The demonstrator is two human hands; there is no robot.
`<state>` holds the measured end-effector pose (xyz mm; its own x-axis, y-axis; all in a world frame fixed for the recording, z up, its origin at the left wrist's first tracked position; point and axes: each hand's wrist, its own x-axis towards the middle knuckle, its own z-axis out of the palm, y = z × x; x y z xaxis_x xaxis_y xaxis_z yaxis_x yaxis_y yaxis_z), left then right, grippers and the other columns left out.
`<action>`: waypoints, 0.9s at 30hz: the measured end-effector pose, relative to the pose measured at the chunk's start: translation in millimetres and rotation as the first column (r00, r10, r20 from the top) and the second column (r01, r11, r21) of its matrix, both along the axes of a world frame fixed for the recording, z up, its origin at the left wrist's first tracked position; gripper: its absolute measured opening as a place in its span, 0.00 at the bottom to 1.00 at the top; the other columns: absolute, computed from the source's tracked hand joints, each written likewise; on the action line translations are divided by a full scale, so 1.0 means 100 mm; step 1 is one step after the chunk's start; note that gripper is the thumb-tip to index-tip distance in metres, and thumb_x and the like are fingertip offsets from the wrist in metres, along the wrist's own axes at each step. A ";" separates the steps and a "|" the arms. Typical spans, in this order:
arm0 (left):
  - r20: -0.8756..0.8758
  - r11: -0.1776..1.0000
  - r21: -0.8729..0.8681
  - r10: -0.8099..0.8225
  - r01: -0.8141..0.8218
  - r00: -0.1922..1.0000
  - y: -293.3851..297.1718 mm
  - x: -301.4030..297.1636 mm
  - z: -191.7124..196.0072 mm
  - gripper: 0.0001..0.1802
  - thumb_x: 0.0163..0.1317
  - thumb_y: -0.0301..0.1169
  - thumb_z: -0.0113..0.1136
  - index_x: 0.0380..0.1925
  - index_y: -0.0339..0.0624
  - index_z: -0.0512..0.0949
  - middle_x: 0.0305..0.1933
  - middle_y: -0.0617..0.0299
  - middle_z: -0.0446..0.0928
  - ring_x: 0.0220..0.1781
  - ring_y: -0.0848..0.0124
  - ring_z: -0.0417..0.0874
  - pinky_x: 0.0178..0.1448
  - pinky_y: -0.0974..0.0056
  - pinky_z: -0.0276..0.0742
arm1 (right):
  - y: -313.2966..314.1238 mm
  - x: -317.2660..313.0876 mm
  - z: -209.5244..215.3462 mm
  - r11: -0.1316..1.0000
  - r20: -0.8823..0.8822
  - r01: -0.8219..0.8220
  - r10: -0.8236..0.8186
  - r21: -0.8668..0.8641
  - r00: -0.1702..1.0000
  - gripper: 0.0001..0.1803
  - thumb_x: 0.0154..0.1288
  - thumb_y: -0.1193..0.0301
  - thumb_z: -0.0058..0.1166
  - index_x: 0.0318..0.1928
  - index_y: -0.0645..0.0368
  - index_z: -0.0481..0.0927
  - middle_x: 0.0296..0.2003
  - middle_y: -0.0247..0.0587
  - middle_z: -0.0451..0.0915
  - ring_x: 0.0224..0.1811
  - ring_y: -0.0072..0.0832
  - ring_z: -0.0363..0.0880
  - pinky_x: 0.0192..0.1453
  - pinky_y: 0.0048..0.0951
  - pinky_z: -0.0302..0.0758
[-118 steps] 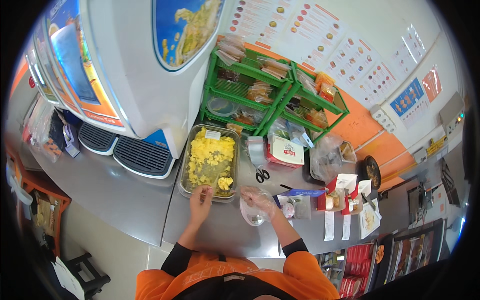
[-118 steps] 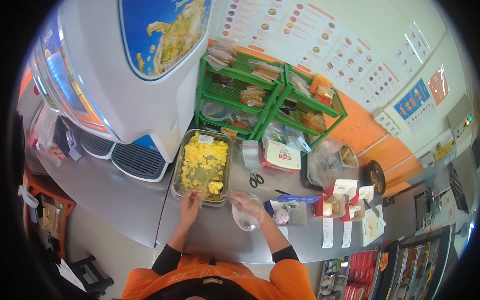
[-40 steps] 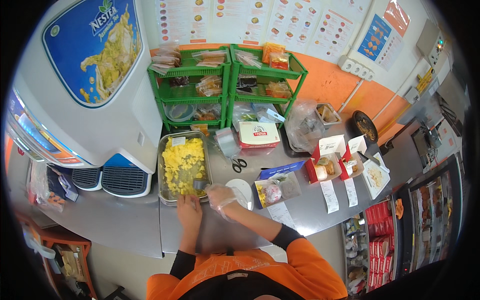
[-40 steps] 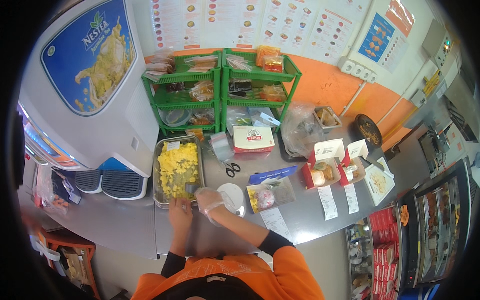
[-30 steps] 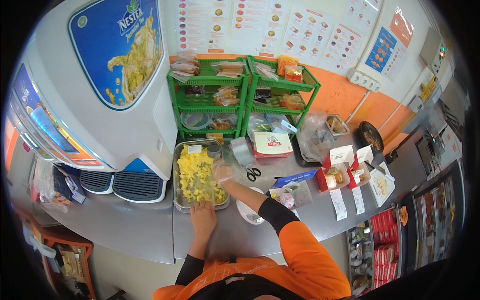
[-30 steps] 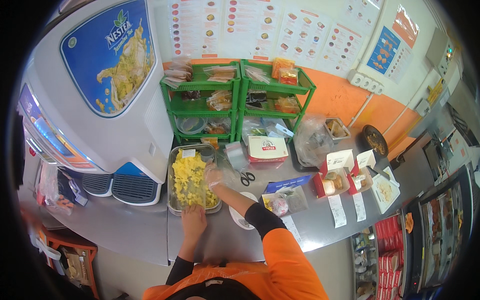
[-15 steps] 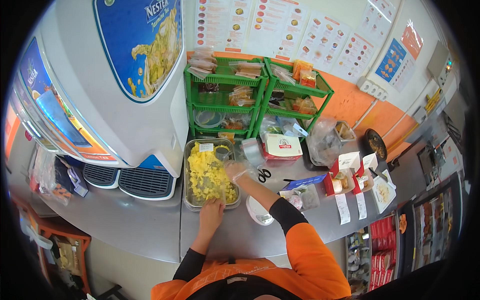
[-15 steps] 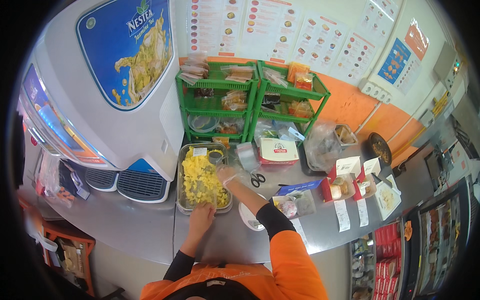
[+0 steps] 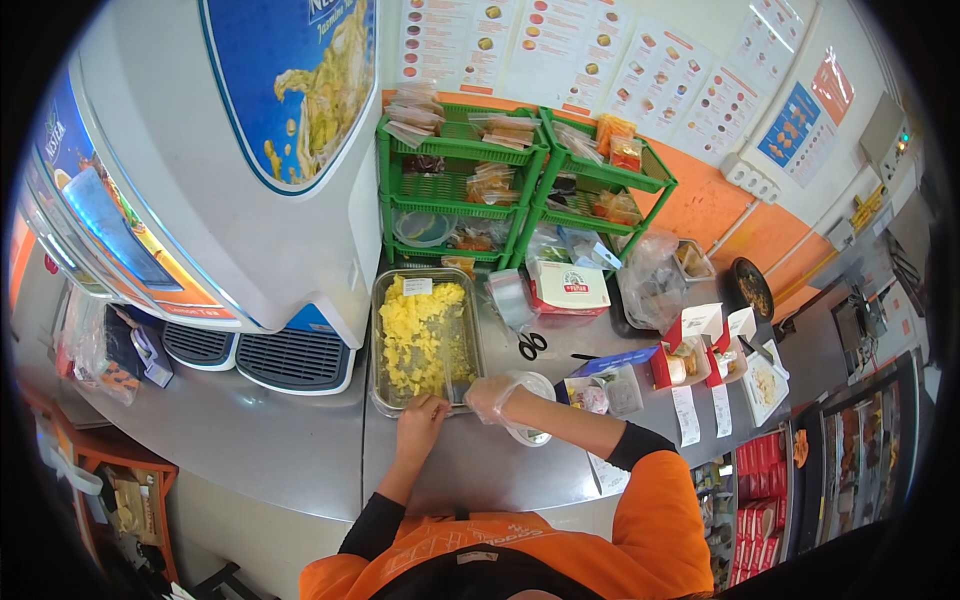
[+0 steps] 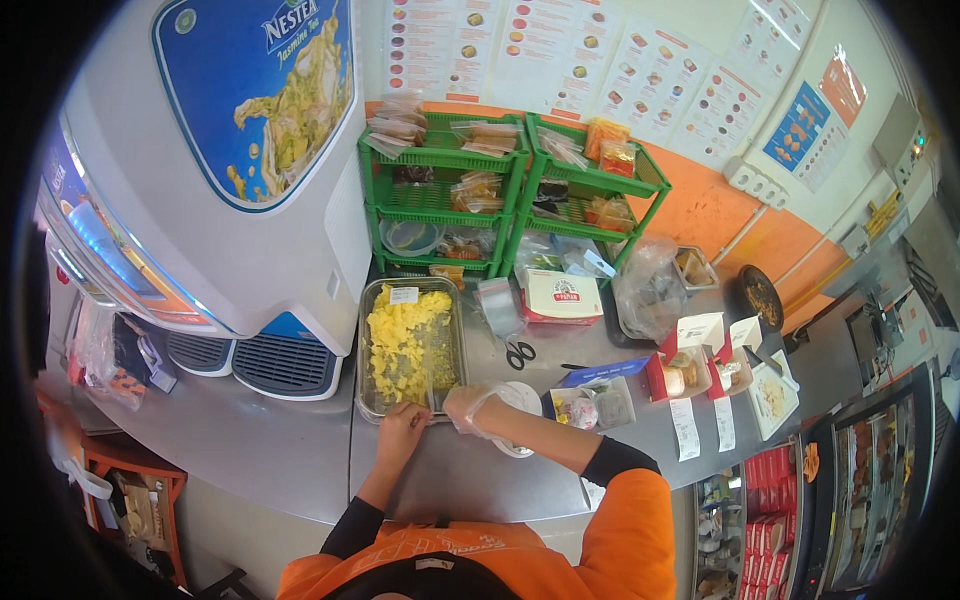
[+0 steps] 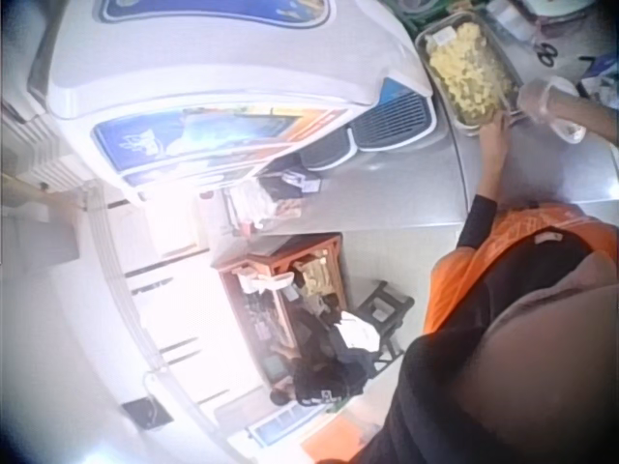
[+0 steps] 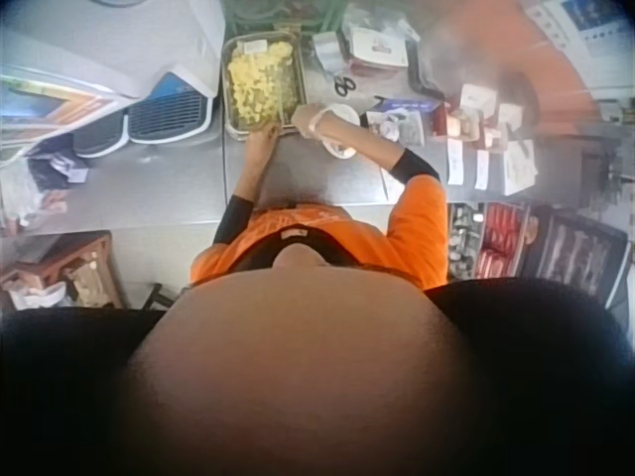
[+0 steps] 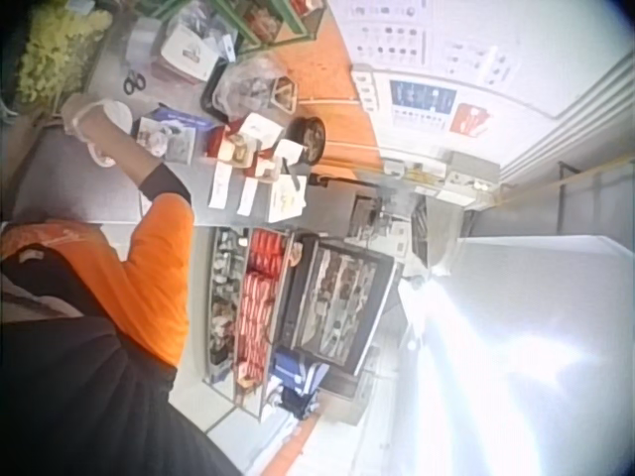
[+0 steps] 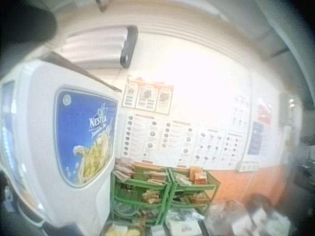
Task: The person assembles multiple food orders at a fast-food counter. They place fried chicken pieces into boxes, add side items like fries and sauces, and pack the completed orders into bags. The person also writes on order slips and moves between the counter and a heated display case.
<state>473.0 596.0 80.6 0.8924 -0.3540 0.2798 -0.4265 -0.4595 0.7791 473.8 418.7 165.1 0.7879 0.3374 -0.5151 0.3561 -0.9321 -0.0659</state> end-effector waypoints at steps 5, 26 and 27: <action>-0.055 0.999 -0.035 -0.002 0.000 0.999 0.00 0.00 0.04 0.04 0.51 0.22 0.64 0.28 0.40 0.80 0.30 0.59 0.79 0.30 0.62 0.81 0.35 0.61 0.77 | -0.27 0.26 -0.20 0.968 -0.096 -0.173 0.192 0.180 0.977 0.07 0.57 0.70 0.51 0.31 0.59 0.80 0.30 0.49 0.80 0.33 0.43 0.80 0.38 0.42 0.76; -0.243 0.815 -0.565 -0.012 -0.132 0.970 -0.04 -0.06 -0.13 0.06 0.65 0.24 0.54 0.32 0.37 0.66 0.40 0.50 0.76 0.34 0.69 0.79 0.39 0.66 0.73 | -0.24 -0.60 -0.51 -0.591 -0.862 0.629 -0.310 0.504 0.400 0.11 0.70 0.60 0.50 0.30 0.48 0.69 0.20 0.21 0.62 0.17 0.13 0.57 0.19 0.18 0.54; -0.230 0.869 -0.480 0.005 -0.118 0.973 -0.02 -0.07 -0.18 0.06 0.64 0.23 0.54 0.32 0.37 0.67 0.38 0.51 0.76 0.33 0.67 0.79 0.39 0.66 0.73 | -0.24 -0.67 -0.49 -0.606 -0.858 0.610 -0.310 0.510 0.410 0.12 0.70 0.59 0.50 0.29 0.47 0.67 0.20 0.21 0.61 0.17 0.12 0.56 0.19 0.18 0.53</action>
<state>465.8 593.5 63.0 0.9655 -0.1650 0.2014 -0.2068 -0.0160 0.9783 406.8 394.9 115.7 0.8782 -0.0713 -0.4729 -0.3776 0.5034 -0.7772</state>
